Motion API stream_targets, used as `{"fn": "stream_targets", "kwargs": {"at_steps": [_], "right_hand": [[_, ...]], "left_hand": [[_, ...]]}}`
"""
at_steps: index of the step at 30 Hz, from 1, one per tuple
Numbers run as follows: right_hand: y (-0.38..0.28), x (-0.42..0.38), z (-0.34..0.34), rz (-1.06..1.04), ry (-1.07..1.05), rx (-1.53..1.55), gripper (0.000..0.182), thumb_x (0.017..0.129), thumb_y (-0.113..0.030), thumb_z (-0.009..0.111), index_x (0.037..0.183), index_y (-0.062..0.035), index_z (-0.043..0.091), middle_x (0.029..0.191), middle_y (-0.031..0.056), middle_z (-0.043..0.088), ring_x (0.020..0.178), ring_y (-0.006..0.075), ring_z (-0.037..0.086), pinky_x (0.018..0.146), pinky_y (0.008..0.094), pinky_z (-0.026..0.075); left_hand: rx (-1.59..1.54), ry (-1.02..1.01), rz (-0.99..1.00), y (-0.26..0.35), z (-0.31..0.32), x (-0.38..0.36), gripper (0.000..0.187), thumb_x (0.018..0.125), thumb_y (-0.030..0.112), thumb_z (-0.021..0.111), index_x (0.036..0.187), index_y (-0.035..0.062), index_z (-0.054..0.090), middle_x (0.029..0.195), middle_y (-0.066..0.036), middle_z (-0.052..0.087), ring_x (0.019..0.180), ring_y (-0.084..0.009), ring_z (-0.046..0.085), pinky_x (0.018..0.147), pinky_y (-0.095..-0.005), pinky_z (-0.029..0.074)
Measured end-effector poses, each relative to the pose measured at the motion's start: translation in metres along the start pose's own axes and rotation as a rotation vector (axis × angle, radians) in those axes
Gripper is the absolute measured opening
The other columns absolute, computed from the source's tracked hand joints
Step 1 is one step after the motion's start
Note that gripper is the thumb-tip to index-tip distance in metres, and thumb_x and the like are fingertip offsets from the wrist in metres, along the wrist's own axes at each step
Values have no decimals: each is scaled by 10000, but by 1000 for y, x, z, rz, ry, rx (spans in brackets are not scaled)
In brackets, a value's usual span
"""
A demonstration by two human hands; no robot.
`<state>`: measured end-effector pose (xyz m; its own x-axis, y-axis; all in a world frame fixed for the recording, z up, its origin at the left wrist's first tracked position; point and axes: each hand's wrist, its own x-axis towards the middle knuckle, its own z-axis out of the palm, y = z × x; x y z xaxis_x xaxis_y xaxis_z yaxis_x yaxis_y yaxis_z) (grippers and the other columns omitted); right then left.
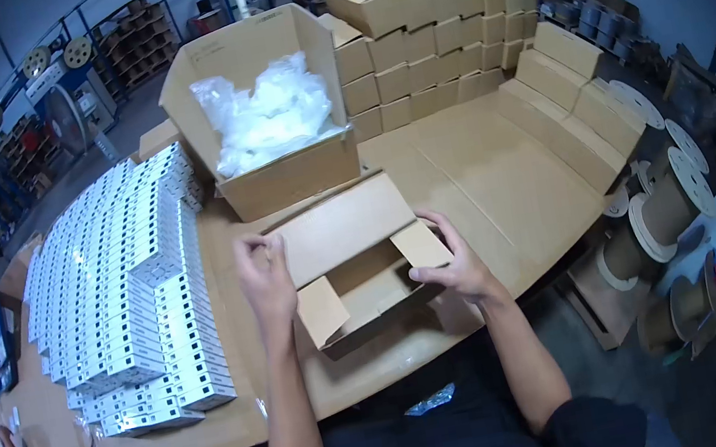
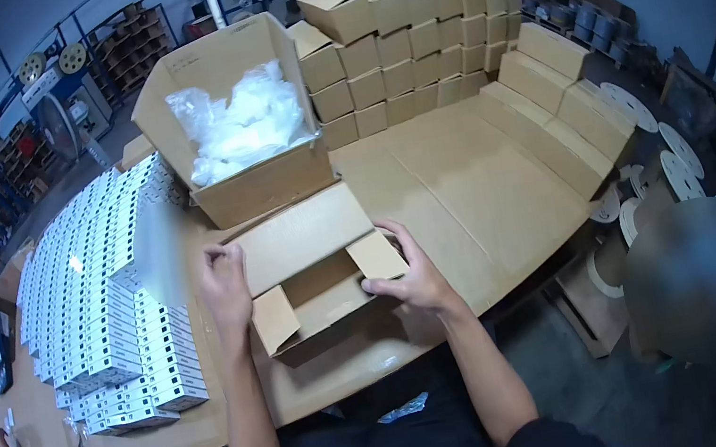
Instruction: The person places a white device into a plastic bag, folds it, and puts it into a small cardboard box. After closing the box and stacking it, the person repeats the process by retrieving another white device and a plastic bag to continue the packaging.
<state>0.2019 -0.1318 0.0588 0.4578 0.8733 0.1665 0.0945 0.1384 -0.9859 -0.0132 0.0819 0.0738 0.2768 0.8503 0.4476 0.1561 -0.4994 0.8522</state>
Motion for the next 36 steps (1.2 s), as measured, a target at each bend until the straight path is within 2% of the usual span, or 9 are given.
{"fn": "stream_targets", "kwargs": {"at_steps": [4, 7, 10, 14, 17, 20, 28, 34, 36], "right_hand": [[33, 2, 15, -58, 172, -77, 1012, 727, -162, 888, 1558, -80, 316, 1393, 161, 507, 1300, 263, 517, 1115, 414, 423], [51, 29, 31, -98, 192, -65, 1013, 753, -153, 868, 1566, -88, 267, 1366, 174, 496, 1287, 279, 516, 1097, 424, 444], [66, 67, 44, -117, 239, -132, 973, 755, -156, 868, 1529, -77, 283, 1339, 192, 500, 1286, 300, 517, 1092, 435, 448], [92, 123, 31, -257, 211, -335, 796, 748, -167, 853, 1408, -34, 427, 1342, 186, 522, 1285, 312, 542, 1105, 435, 443], [85, 151, 12, -303, 82, -376, 655, 729, -162, 814, 1311, 0, 559, 1324, 161, 552, 1298, 311, 553, 1130, 423, 439], [72, 158, -2, -226, 21, -436, 817, 720, -96, 785, 1473, -41, 472, 1437, 165, 507, 1401, 311, 472, 1190, 407, 362], [85, 204, -9, -265, -9, -524, 902, 742, -186, 741, 1564, -91, 384, 1530, 227, 432, 1441, 400, 412, 1195, 467, 363], [82, 212, -4, -187, 65, -664, 905, 775, -205, 769, 1580, -152, 360, 1435, 248, 470, 1376, 413, 475, 1143, 476, 424], [77, 212, -6, -196, 92, -646, 732, 803, -227, 788, 1468, -110, 507, 1380, 230, 515, 1308, 393, 535, 1081, 466, 473]], "left_hand": [[-421, -289, -342, -20, -1, -57, 745, 923, 159, 751, 1540, -4, 366, 1454, -193, 504, 1344, -297, 530, 1161, -396, 405], [-254, -233, 15, -36, 14, -54, 879, 907, 155, 762, 1602, 4, 246, 1525, -227, 447, 1399, -325, 478, 1171, -414, 389], [-12, -166, 27, -36, 22, -27, 975, 892, 132, 779, 1622, -16, 151, 1553, -259, 407, 1442, -345, 426, 1188, -417, 353], [-46, -118, -101, -52, 45, 5, 909, 885, 146, 776, 1592, -13, 228, 1534, -274, 420, 1448, -345, 408, 1198, -418, 329], [56, -129, 33, -56, 59, 23, 857, 885, 155, 769, 1579, 18, 285, 1524, -249, 426, 1430, -379, 412, 1199, -446, 329], [35, -135, 27, -57, 74, 34, 807, 900, 175, 748, 1571, 25, 325, 1534, -232, 418, 1435, -398, 400, 1201, -459, 333], [97, -64, -15, -75, 104, 53, 769, 936, 261, 724, 1548, -5, 340, 1569, -257, 375, 1460, -406, 375, 1200, -480, 330], [243, 28, -15, -78, 110, 57, 588, 901, 297, 771, 1272, -14, 436, 1270, -219, 451, 1205, -383, 468, 1050, -488, 397], [290, 52, -78, -82, 111, 56, 528, 894, 293, 774, 1172, -10, 442, 1212, -212, 433, 1118, -364, 462, 971, -501, 413]]}}
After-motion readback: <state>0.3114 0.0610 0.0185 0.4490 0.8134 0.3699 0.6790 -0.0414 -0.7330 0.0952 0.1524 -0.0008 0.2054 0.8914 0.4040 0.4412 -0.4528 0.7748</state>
